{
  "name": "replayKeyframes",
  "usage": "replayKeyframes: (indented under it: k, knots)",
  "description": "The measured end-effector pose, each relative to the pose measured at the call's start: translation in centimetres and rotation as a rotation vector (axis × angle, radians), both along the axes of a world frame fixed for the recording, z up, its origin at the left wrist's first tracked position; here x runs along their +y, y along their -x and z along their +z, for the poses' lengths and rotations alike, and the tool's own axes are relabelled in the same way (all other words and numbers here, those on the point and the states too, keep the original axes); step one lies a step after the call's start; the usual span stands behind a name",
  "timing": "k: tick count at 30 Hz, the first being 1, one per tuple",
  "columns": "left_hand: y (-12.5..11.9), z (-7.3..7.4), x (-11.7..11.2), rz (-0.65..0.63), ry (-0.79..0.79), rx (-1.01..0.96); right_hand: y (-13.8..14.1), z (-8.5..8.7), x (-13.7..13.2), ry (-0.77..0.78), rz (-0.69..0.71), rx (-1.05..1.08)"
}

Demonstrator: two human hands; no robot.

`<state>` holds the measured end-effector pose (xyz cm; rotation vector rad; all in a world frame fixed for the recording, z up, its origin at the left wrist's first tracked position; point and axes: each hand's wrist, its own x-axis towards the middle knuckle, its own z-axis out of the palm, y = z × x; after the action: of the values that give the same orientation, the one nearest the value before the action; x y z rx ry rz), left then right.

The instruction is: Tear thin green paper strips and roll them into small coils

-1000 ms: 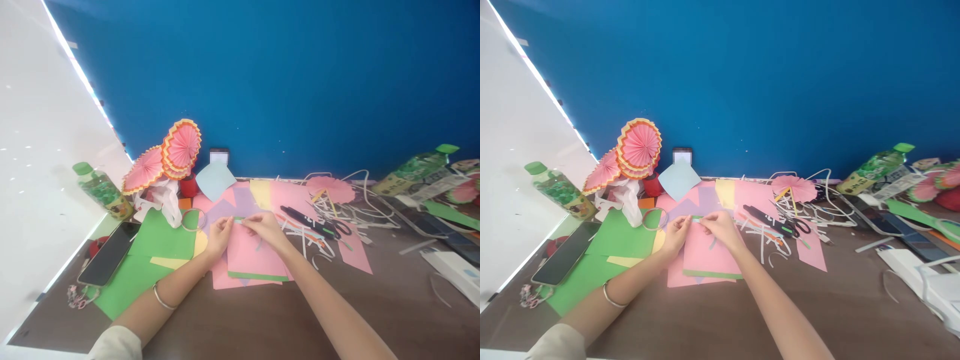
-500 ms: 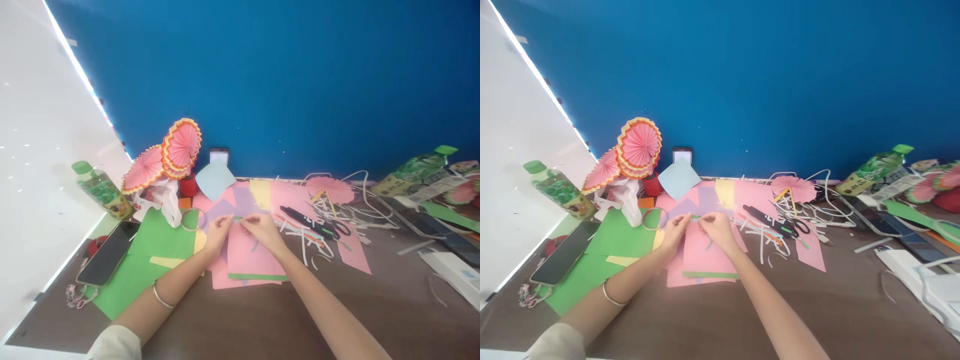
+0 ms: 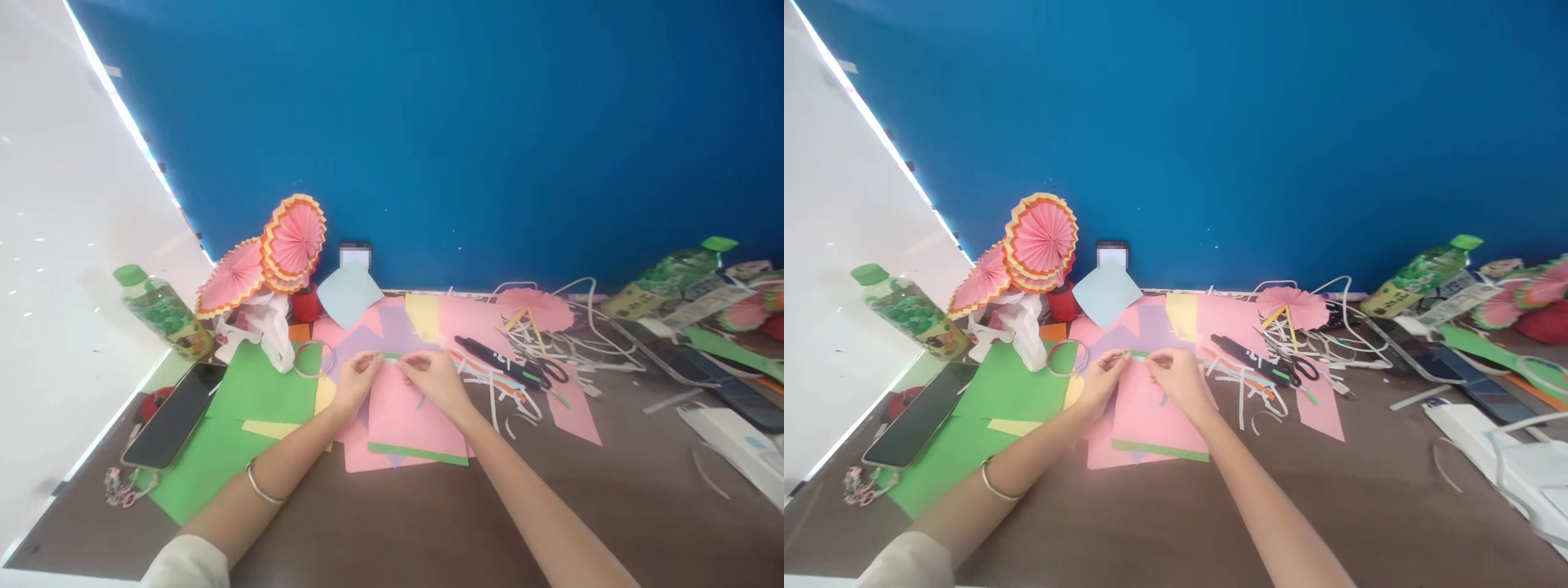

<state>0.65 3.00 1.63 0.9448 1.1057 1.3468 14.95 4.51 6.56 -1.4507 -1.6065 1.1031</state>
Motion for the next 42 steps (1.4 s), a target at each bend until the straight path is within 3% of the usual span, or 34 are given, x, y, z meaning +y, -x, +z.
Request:
replayKeyframes:
  k: [3, 7, 17, 23, 28, 35, 42]
  knots:
    - [0.1, 0.0, -0.1, -0.062, 0.063, 0.015, 0.1, 0.1, -0.2, 0.017, -0.001, 0.005]
    - [0.2, -0.2, -0.2, -0.052, 0.077, 0.062, 0.0, -0.3, -0.1, 0.031, -0.017, 0.021]
    - [0.1, 0.2, -0.4, -0.073, 0.098, -0.050, 0.1, -0.8, 0.2, 0.055, -0.021, 0.039]
    - [0.2, 0.4, -0.3, -0.058, 0.023, -0.142, 0.6, -1.2, -0.3, -0.067, -0.023, 0.005]
    - [0.1, 0.8, -0.3, -0.142, 0.051, -0.061, 0.8, -1.7, -0.6, -0.116, -0.022, -0.010]
    - [0.4, 0.2, -0.3, -0.089, 0.089, 0.003, -0.1, -2.7, -0.8, -0.152, -0.123, 0.054]
    - [0.3, 0.7, -0.4, -0.089, 0.075, 0.008, -0.4, -2.6, -0.7, -0.073, -0.153, 0.097]
